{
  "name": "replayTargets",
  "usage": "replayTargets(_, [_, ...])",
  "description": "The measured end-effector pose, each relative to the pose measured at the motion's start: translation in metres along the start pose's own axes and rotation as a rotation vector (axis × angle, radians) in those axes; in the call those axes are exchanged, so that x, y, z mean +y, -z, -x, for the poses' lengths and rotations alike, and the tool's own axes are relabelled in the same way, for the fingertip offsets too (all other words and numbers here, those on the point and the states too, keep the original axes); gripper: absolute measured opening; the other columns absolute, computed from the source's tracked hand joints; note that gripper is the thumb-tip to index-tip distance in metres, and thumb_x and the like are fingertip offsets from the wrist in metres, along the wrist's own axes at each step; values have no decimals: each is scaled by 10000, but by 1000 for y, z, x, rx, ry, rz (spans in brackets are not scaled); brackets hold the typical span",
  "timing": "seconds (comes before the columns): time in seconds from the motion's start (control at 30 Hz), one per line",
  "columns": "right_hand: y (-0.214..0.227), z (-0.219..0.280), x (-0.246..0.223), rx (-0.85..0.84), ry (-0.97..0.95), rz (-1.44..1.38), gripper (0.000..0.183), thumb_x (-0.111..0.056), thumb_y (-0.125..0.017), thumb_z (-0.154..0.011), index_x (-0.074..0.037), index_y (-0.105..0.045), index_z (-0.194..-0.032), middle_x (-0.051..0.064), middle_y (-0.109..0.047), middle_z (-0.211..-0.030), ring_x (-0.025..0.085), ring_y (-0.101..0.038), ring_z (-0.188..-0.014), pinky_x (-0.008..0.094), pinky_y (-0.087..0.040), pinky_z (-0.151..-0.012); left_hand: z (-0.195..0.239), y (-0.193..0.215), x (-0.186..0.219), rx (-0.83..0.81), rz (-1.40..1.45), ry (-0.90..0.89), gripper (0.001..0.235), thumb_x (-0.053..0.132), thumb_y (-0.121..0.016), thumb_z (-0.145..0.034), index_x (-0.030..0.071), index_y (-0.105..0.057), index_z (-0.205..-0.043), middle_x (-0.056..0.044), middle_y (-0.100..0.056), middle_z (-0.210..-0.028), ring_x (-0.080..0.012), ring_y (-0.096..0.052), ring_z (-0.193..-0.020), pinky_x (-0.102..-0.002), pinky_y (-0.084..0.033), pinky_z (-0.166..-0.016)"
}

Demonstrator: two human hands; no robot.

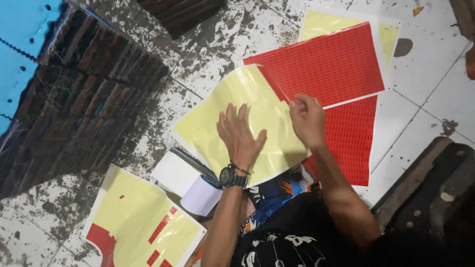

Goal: The person peels small red stickers from a red grid sheet and places them onto the covers of several notebooks. They handle a blue notebook, a white notebook, and an orange notebook, applying stickers to each in sequence.

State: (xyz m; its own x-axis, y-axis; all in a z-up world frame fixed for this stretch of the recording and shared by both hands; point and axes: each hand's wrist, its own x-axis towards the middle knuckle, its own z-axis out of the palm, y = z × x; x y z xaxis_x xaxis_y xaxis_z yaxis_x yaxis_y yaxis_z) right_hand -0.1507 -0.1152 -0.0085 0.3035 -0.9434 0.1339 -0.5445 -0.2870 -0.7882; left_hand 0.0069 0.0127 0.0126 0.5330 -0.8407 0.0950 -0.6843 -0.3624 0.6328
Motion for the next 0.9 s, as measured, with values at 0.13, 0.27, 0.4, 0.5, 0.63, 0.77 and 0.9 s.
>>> replayTargets(0.13, [-26, -16, 22, -317, -203, 107, 381, -394, -653, -992, -104, -741, -1223, 176, -726, -978, 381, -705, -983, 493, -551, -832, 14, 19, 8, -57, -13, 62, 986, 257, -842, -733, 188, -297, -1552, -199, -203, -1575, -535, -128, -1448, -776, -131, -1119])
replayTargets(0.27, [-31, 0, 2, -518, -440, 48, 444, -445, -730, -868, -113, -777, -1160, 156, -779, -1018, 362, -714, -1059, 469, -564, -879, 29, 27, 4, -94, -69, 139, 1014, 245, -847, -716, 190, -285, -1558, -193, -180, -1583, -522, -98, -1454, -781, -97, -1117])
replayTargets(0.4, [-11, 18, -55, -424, -595, -124, 443, -448, -798, -806, -113, -791, -1095, 159, -781, -999, 323, -738, -1022, 426, -584, -807, 38, 27, -3, -102, -73, 173, 1032, 239, -874, -701, 185, -300, -1556, -204, -196, -1578, -525, -110, -1451, -778, -94, -1118])
replayTargets(0.5, [-15, 12, -45, -423, -786, -402, 596, -422, -817, -818, 1, -714, -1225, 122, -755, -985, 189, -689, -779, 282, -578, -633, 38, 32, -2, -132, -78, 196, 1024, 232, -874, -706, 184, -295, -1549, -206, -191, -1573, -530, -125, -1442, -779, -108, -1113])
replayTargets(0.63, [-16, 16, -33, -407, -752, -472, 541, -341, -844, -805, 18, -721, -1191, 110, -741, -950, 162, -686, -756, 243, -566, -598, 44, 33, -4, -162, -83, 210, 1031, 212, -884, -697, 178, -300, -1546, -207, -188, -1571, -536, -123, -1441, -789, -110, -1105])
replayTargets(0.77, [-31, 25, 1, -276, -722, -443, 598, -310, -946, -720, 10, -728, -1176, 166, -741, -984, 214, -726, -849, 325, -596, -678, 46, 35, -6, -179, -79, 258, 1043, 203, -892, -693, 180, -294, -1547, -203, -168, -1572, -533, -101, -1446, -787, -104, -1116])
replayTargets(0.9, [-36, 31, -3, -216, -630, -284, 415, -313, -936, -751, -127, -798, -1095, 116, -789, -969, 201, -764, -896, 299, -609, -771, 46, 36, -5, -193, -95, 290, 1058, 203, -900, -682, 180, -294, -1549, -192, -165, -1576, -528, -104, -1449, -786, -101, -1115])
